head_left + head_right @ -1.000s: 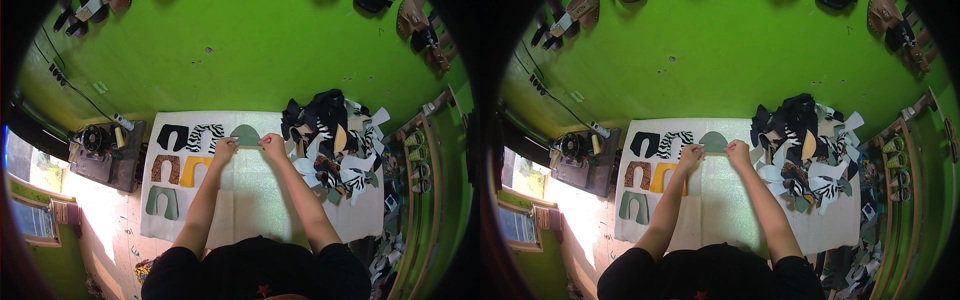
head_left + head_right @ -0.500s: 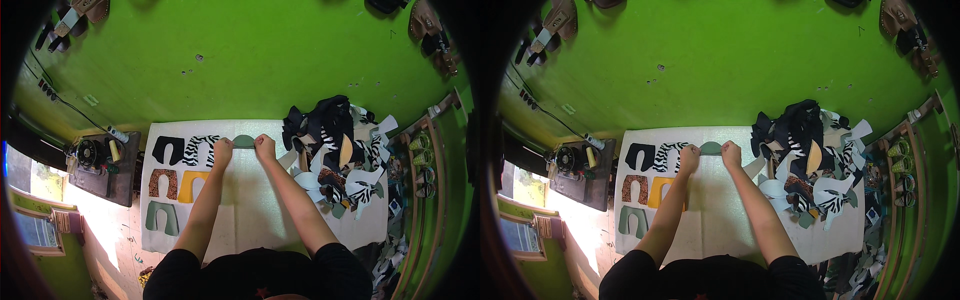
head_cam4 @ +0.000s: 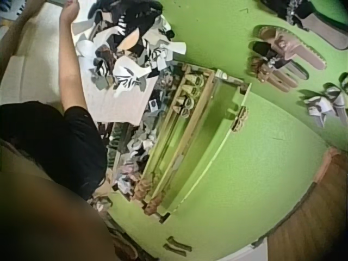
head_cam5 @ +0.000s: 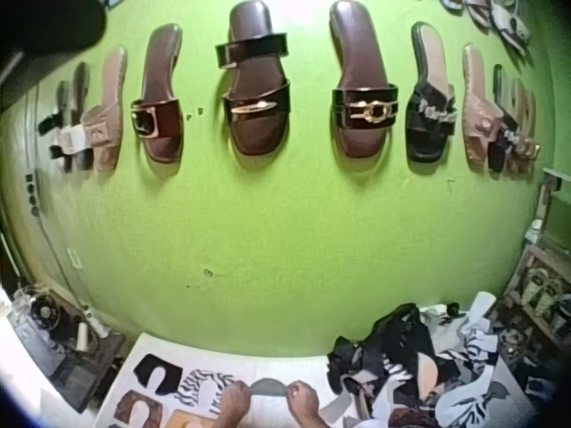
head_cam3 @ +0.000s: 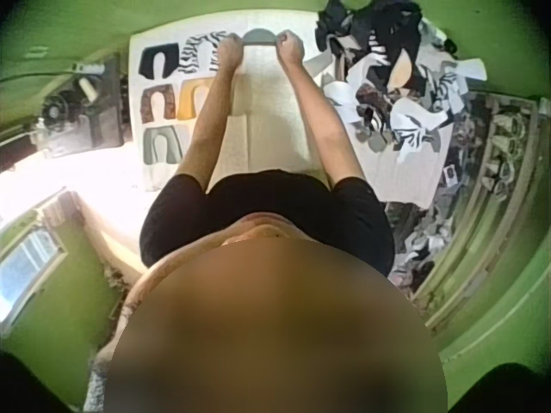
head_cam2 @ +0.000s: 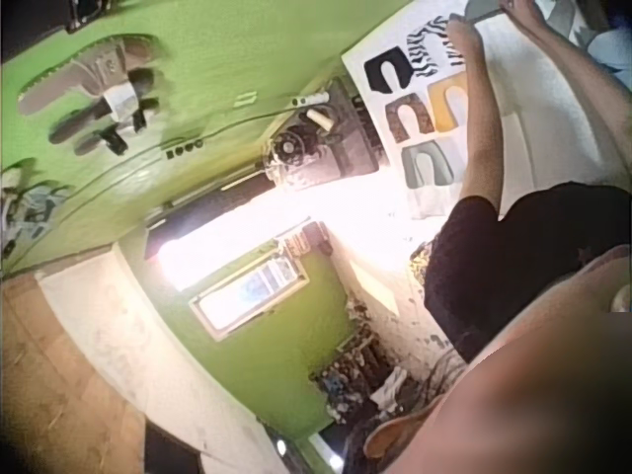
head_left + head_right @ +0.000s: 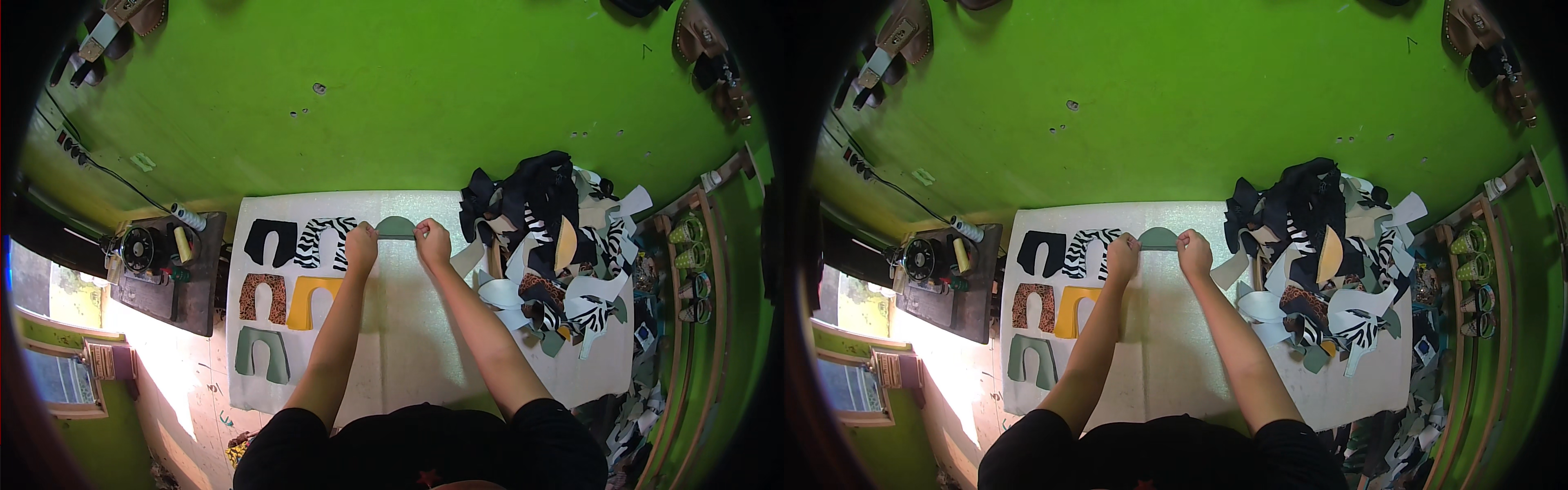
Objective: Organize shoe component materials on a table into categorized stacks.
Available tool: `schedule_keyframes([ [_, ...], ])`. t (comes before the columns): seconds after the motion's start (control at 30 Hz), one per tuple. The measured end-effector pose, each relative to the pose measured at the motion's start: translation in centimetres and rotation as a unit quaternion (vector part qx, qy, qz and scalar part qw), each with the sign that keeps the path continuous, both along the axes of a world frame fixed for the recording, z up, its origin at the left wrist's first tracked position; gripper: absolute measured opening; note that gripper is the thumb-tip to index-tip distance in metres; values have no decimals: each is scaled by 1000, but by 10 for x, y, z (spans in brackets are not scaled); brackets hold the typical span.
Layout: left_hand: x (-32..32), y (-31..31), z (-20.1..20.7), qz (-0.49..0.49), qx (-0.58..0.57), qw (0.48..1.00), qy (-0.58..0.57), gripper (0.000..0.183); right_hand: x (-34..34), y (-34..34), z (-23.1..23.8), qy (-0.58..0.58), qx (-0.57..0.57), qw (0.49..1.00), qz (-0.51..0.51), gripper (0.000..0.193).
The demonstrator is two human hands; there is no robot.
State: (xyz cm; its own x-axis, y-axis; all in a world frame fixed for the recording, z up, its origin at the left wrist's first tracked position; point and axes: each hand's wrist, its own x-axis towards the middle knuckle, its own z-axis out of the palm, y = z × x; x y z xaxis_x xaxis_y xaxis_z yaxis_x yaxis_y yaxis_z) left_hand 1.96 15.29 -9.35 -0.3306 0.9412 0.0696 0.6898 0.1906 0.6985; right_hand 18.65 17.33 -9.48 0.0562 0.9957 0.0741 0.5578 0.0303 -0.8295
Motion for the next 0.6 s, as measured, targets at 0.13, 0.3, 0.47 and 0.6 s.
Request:
schedule_keyframes([
  [0.13,9,3,7,5,-24,998,50,20,-1,-4,-7,-126,65,990,18,34],
  [0.3,11,2,9,-156,60,983,79,43,-2,-9,-11,-169,33,981,88,50],
  [0.47,6,8,-13,-146,49,982,110,50,-1,-10,-2,-129,1,985,116,50],
  [0.6,25,0,7,-126,48,985,109,43,19,-26,11,-99,15,989,111,47],
])
